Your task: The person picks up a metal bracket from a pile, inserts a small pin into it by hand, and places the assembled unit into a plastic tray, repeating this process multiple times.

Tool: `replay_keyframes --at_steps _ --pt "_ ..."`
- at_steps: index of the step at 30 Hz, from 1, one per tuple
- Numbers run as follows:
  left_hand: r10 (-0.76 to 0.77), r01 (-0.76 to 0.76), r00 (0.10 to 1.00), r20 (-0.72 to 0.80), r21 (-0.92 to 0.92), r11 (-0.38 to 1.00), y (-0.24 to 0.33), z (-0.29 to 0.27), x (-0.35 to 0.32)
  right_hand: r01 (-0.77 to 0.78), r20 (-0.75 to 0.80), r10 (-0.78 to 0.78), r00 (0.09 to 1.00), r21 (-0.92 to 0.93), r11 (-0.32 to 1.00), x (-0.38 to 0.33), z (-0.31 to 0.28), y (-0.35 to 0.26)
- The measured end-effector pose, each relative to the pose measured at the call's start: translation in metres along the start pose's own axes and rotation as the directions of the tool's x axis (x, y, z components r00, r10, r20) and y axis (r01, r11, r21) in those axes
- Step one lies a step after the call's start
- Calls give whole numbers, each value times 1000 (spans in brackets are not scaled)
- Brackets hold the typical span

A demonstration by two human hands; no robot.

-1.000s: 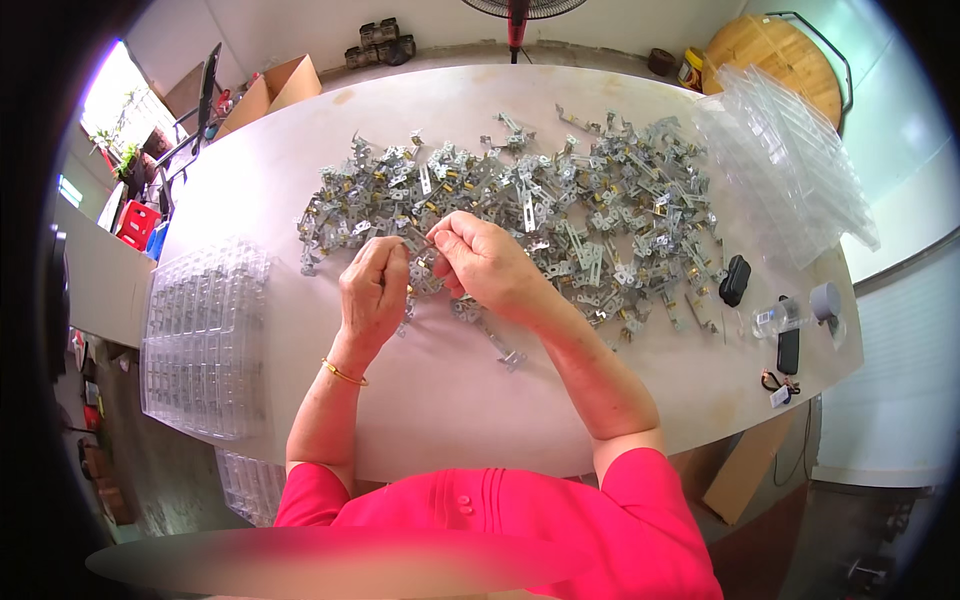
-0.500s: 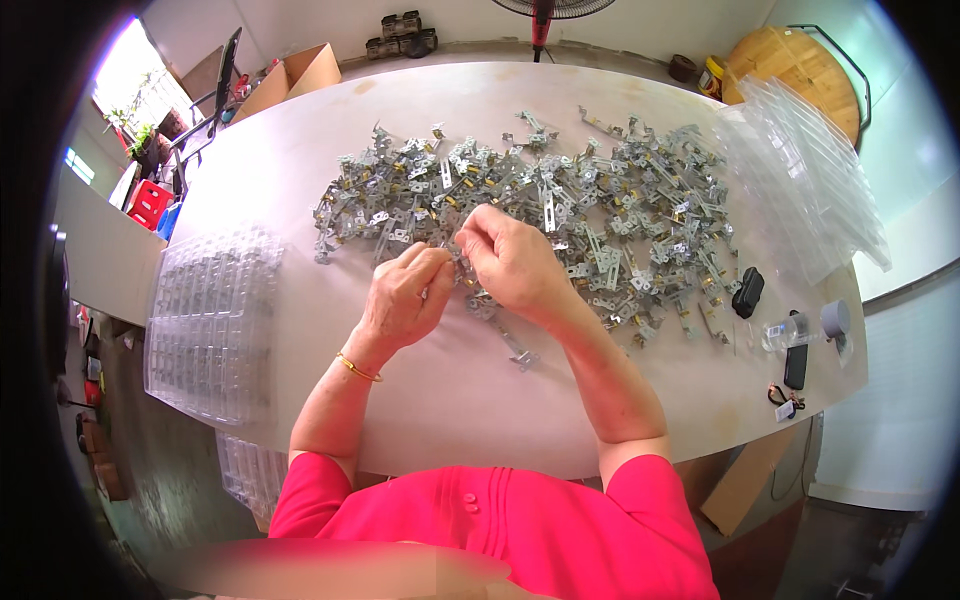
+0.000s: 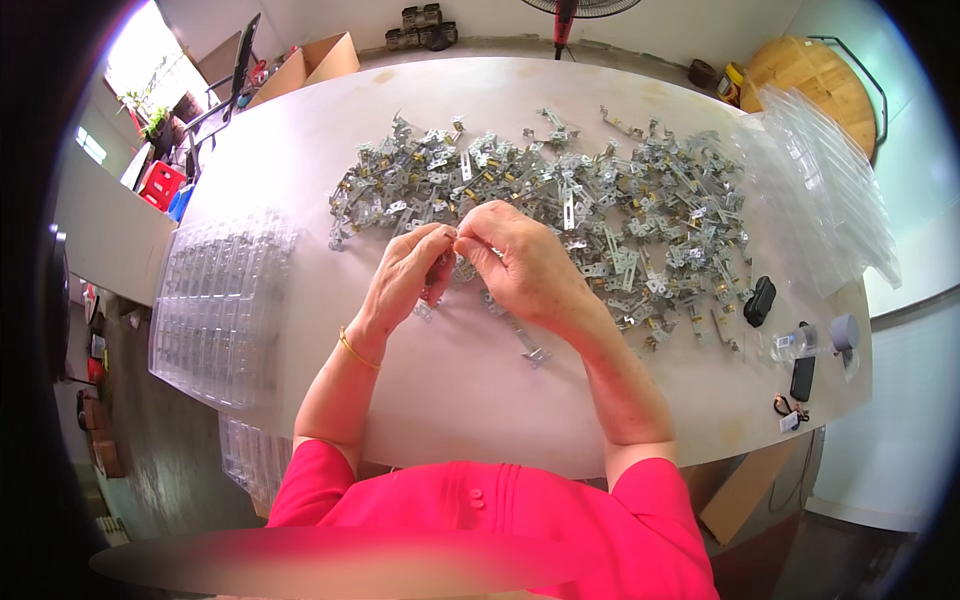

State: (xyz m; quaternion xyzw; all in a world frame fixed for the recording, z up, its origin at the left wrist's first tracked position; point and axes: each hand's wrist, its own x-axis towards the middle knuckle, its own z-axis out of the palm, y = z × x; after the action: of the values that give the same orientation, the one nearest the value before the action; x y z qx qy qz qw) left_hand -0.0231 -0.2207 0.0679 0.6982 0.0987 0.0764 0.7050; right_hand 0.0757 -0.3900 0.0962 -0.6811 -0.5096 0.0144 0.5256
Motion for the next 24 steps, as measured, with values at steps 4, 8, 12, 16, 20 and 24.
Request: replay_keyframes --at_steps 4,8,12,16,20,24 --pt "-48 60 992 119 -102 993 5 -7 2 -99 -17 99 995 -13 995 1 -1 -3" --pt "-1 78 990 144 -535 841 -3 -14 9 -293 -111 317 942 188 937 0 2 4" --pt "191 -143 980 52 -481 865 -6 -15 12 -293 -194 420 886 469 833 4 -2 9" --pt "370 -304 926 77 -429 850 -8 -4 7 -314 -165 493 854 592 742 6 3 9" --pt "384 -342 923 10 -435 833 -8 -3 9 -397 -36 489 871 532 747 4 9 9" --pt "359 -331 933 -37 -488 808 -7 -4 9 -489 -5 506 862 249 836 -3 15 10"
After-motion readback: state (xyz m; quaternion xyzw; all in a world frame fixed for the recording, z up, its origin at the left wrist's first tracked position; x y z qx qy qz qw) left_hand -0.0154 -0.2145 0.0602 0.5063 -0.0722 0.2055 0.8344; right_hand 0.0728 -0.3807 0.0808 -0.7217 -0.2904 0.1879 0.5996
